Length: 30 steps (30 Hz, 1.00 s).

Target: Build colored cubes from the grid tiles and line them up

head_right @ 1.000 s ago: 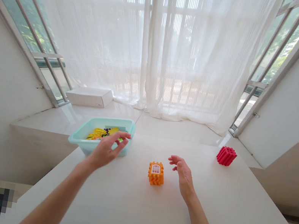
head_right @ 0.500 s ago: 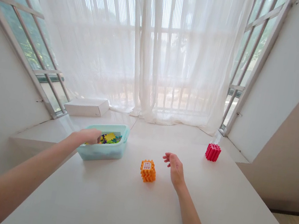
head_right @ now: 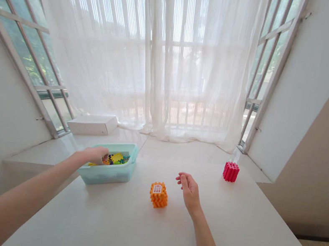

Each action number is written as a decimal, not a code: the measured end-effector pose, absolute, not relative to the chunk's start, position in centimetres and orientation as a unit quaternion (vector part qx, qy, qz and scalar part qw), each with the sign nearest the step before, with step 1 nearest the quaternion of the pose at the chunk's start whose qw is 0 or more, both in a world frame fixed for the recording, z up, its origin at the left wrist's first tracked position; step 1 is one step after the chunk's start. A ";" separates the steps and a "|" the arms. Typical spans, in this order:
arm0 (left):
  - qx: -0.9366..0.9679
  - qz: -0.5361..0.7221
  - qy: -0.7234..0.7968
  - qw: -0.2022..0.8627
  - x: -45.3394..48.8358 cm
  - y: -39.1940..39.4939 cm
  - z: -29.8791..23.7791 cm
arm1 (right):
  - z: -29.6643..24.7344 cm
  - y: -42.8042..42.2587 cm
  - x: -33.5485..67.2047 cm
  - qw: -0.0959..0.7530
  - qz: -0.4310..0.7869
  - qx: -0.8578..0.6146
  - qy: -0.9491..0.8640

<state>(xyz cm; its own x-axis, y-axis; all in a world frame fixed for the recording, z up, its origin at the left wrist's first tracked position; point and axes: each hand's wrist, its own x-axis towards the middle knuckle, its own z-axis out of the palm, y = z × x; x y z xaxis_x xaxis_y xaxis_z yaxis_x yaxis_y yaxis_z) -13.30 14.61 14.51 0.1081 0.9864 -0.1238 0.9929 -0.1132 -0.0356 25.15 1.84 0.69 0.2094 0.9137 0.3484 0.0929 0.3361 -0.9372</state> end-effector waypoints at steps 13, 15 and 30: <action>0.712 0.372 0.428 0.413 -2.4 4.9 13.0 | 2.4 -0.6 24.0 0.589 0.229 -0.485 -0.604; 0.686 0.381 0.398 0.474 -0.6 3.9 11.2 | 2.7 -1.1 23.4 0.579 0.201 -0.467 -0.638; 0.644 0.427 0.363 0.520 1.6 3.2 6.2 | 3.2 -2.4 22.9 0.532 0.186 -0.454 -0.690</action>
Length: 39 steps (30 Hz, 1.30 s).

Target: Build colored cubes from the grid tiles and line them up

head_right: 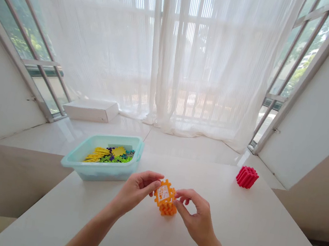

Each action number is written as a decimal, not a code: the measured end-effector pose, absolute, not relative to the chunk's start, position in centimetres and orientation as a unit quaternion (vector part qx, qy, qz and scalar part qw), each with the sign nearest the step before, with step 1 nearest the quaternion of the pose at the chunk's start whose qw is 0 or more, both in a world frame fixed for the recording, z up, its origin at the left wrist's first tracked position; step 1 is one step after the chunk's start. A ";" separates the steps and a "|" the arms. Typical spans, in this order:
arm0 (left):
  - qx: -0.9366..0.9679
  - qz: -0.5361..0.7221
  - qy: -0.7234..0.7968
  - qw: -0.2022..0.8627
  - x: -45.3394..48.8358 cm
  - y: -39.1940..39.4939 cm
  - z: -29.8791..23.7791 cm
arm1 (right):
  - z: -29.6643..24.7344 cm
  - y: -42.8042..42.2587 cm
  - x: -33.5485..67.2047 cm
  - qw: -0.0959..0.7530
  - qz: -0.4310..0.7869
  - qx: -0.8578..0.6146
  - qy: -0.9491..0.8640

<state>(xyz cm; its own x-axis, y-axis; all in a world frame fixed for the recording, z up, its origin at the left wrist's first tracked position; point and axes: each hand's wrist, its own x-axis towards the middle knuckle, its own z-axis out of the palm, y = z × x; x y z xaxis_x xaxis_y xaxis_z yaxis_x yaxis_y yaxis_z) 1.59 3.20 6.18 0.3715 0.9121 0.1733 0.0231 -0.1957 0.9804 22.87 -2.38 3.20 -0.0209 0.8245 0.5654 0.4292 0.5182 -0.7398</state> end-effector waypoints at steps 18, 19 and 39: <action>0.697 0.433 0.287 0.495 1.8 1.8 6.2 | 2.4 -2.3 22.7 0.525 0.242 -0.438 -0.688; 0.710 0.429 0.277 0.485 1.7 1.8 6.2 | 2.2 -2.1 22.7 0.532 0.240 -0.450 -0.676; 0.813 0.359 0.303 0.343 0.6 2.6 5.1 | 1.8 -1.2 23.4 0.436 0.275 -0.482 -0.708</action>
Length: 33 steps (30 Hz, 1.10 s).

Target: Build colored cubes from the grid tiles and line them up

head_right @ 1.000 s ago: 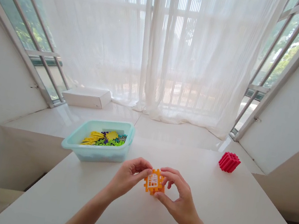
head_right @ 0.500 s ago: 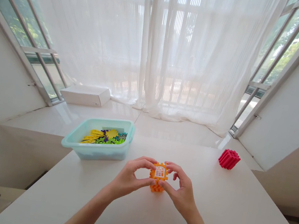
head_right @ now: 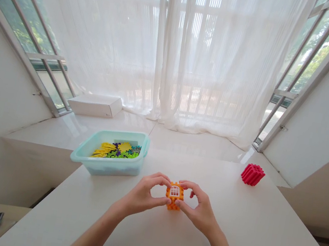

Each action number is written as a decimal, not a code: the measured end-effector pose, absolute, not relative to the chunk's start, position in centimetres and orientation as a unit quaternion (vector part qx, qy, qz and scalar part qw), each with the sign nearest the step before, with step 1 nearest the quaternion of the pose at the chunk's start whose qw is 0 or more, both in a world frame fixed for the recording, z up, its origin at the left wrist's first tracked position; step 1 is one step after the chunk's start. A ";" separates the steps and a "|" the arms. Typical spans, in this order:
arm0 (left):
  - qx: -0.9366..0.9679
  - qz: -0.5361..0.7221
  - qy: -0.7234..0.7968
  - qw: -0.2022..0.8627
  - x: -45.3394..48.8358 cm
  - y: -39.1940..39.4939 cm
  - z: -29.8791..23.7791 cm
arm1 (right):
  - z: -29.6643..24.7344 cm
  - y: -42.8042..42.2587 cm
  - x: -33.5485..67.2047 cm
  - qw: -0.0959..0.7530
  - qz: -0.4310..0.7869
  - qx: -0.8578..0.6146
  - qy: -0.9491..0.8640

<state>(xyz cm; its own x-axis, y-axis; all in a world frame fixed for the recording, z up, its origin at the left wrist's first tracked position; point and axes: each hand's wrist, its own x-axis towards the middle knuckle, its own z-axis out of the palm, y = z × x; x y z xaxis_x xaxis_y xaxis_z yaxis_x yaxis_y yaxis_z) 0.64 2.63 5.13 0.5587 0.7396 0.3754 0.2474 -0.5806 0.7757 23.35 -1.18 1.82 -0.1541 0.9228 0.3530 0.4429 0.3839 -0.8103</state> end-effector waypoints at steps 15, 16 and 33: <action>0.820 0.353 0.287 0.348 0.8 2.8 4.7 | 2.2 -1.3 23.1 0.433 0.280 -0.474 -0.714; 0.819 0.353 0.287 0.349 0.8 2.8 4.7 | 2.2 -1.3 23.1 0.433 0.280 -0.474 -0.714; 0.844 0.331 0.274 0.322 0.9 2.7 4.5 | 2.3 -1.3 23.0 0.430 0.245 -0.463 -0.735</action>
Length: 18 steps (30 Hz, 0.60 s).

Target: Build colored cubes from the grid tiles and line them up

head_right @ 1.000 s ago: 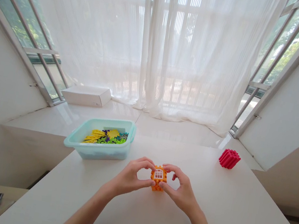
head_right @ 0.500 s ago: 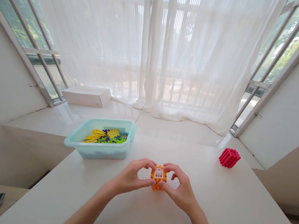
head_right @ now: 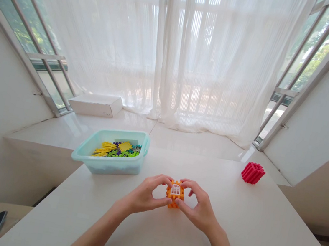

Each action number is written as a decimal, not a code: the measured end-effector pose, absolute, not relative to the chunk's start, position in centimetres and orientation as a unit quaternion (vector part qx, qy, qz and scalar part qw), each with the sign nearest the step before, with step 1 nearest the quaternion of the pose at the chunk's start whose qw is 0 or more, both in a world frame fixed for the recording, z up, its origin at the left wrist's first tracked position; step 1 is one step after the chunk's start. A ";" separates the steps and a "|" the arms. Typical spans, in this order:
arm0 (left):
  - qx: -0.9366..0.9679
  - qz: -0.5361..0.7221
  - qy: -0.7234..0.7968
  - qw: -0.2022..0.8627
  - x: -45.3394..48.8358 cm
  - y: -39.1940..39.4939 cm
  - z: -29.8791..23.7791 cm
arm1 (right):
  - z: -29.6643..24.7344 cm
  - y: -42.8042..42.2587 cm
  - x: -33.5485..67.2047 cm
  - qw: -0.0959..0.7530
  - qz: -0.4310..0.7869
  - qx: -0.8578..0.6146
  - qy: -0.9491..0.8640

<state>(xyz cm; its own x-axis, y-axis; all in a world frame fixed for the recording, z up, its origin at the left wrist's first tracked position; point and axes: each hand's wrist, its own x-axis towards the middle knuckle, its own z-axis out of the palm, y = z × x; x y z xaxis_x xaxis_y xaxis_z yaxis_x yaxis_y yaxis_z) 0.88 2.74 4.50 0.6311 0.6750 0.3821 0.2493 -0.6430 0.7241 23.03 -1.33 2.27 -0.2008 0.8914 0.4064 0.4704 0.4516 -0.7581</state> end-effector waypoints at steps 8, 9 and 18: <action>0.831 0.316 0.295 0.351 0.9 2.7 3.9 | 2.0 -1.4 23.1 0.425 0.256 -0.467 -0.732; 0.830 0.313 0.296 0.355 0.9 2.7 3.9 | 1.9 -1.4 23.1 0.423 0.260 -0.469 -0.731; 0.827 0.278 0.298 0.388 1.0 2.6 3.6 | 1.1 -1.1 23.4 0.397 0.290 -0.467 -0.735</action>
